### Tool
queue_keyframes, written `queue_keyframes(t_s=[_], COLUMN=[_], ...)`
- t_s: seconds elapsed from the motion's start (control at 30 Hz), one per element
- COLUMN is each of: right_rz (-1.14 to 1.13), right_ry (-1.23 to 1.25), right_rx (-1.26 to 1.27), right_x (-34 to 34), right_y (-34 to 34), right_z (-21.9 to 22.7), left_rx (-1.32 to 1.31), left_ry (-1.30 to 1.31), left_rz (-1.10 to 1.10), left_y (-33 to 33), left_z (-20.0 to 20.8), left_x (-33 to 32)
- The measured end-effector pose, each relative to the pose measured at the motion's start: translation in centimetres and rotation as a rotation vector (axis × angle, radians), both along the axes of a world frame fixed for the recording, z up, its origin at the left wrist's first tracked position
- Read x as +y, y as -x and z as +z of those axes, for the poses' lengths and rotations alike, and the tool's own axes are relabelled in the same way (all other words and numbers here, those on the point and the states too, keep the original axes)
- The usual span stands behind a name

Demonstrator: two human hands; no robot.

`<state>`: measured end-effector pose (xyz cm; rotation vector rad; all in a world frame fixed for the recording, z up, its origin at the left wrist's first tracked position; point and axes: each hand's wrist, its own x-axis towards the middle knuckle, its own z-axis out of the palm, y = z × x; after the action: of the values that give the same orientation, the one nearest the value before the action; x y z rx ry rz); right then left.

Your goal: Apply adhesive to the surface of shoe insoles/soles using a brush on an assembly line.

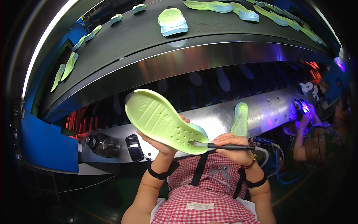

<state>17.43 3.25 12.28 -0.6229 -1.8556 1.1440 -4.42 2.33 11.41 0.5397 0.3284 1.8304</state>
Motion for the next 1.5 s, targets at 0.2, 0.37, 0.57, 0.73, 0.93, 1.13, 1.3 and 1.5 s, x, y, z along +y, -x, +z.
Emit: queue_keyframes(t_s=[0.2,0.37,0.57,0.73,0.93,1.13,1.3,1.5], right_rz=[0.294,0.168,0.347,0.255,0.567,0.570,0.470,0.450], right_ry=[0.324,0.802,0.327,0.189,0.153,0.031,0.075,0.052], right_rx=[0.159,0.483,-0.033,-0.053,-0.130,-0.172,-0.074,-0.130], right_x=[0.0,-1.8,-1.7,-1.1,-0.7,1.3,1.2,0.4], right_y=[-0.5,1.3,0.0,-0.3,-1.0,-1.8,-2.6,-2.8], right_z=[-0.4,-1.5,1.9,1.2,3.8,4.2,4.4,3.8], left_rx=[0.173,-0.055,-0.010,0.141,0.149,0.454,0.431,0.494], left_ry=[-0.075,0.150,0.058,0.170,0.470,0.473,0.531,0.601], left_rz=[-0.058,-0.275,-0.673,-0.722,-0.976,-1.029,-1.009,-0.828], left_y=[0.4,-1.6,0.4,0.5,2.2,1.4,2.9,3.7], left_z=[0.7,-1.9,-3.7,-2.6,-2.1,0.8,0.1,2.0], left_x=[-0.2,-3.2,-2.1,-1.5,-1.2,-1.1,-2.0,-3.0])
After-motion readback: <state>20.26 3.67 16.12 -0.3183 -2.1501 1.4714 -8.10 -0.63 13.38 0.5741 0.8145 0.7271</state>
